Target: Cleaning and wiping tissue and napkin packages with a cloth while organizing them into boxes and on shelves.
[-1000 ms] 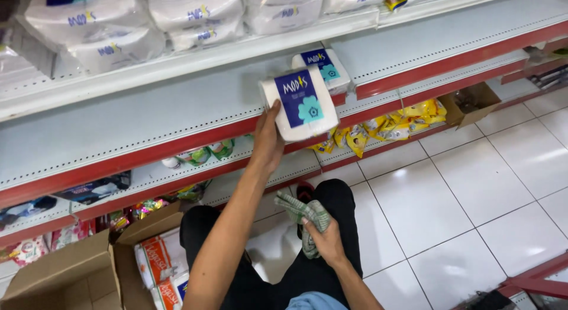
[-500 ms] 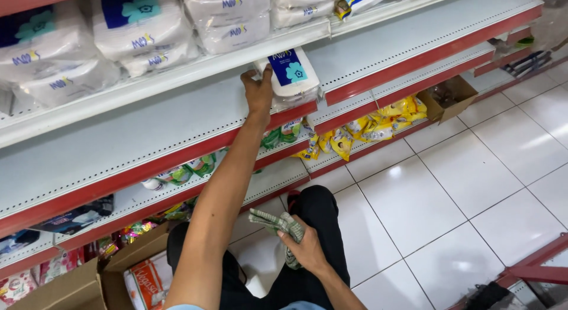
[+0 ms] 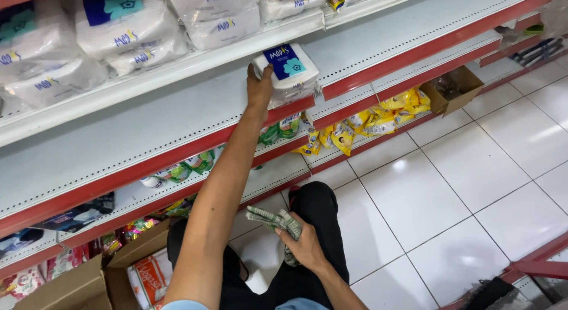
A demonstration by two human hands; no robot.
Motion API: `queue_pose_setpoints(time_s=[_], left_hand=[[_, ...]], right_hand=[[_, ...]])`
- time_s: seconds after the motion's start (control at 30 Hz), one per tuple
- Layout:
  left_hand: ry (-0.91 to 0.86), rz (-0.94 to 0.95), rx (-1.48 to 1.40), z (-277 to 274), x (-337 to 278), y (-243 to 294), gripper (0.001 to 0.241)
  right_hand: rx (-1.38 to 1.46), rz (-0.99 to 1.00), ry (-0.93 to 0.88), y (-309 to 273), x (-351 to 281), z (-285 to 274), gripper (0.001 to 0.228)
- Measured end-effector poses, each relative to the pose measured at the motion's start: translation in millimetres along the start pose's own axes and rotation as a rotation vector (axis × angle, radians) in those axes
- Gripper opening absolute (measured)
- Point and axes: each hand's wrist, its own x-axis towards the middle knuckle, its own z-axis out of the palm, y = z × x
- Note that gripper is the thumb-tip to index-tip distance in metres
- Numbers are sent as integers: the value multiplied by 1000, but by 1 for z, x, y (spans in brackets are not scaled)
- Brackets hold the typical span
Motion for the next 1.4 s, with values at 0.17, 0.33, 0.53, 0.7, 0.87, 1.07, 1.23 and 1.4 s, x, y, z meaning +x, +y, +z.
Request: queue_pose_setpoints(time_s=[0.17, 0.33, 0.53, 0.7, 0.87, 1.07, 1.23, 1.4], left_hand=[[-67, 38, -55, 1, 8, -8, 88], [-62, 24, -76, 0, -2, 5, 89], [-7, 63, -220, -22, -24, -9, 81], [35, 515, -202, -91, -101, -29, 55], [217, 469, -97, -212, -192, -102, 40], [742, 163, -13, -387, -291, -310, 30], [939, -225, 204, -450, -380, -385, 27], [730, -477, 563, -451, -393, -493, 53]], right_hand=[[-27, -20, -12, 3, 0, 1, 25], [-49, 45, -30, -1, 0, 1, 23], [-59, 9, -28, 1, 1, 1, 32], [-93, -28, -26, -1, -2, 2, 24], [-171, -7, -57, -1, 1, 8, 23], [-277, -36, -148, -5, -1, 29, 24], [-357, -42, -251, -13, 4, 52, 23], [-436, -18, -248, -16, 8, 71, 26]])
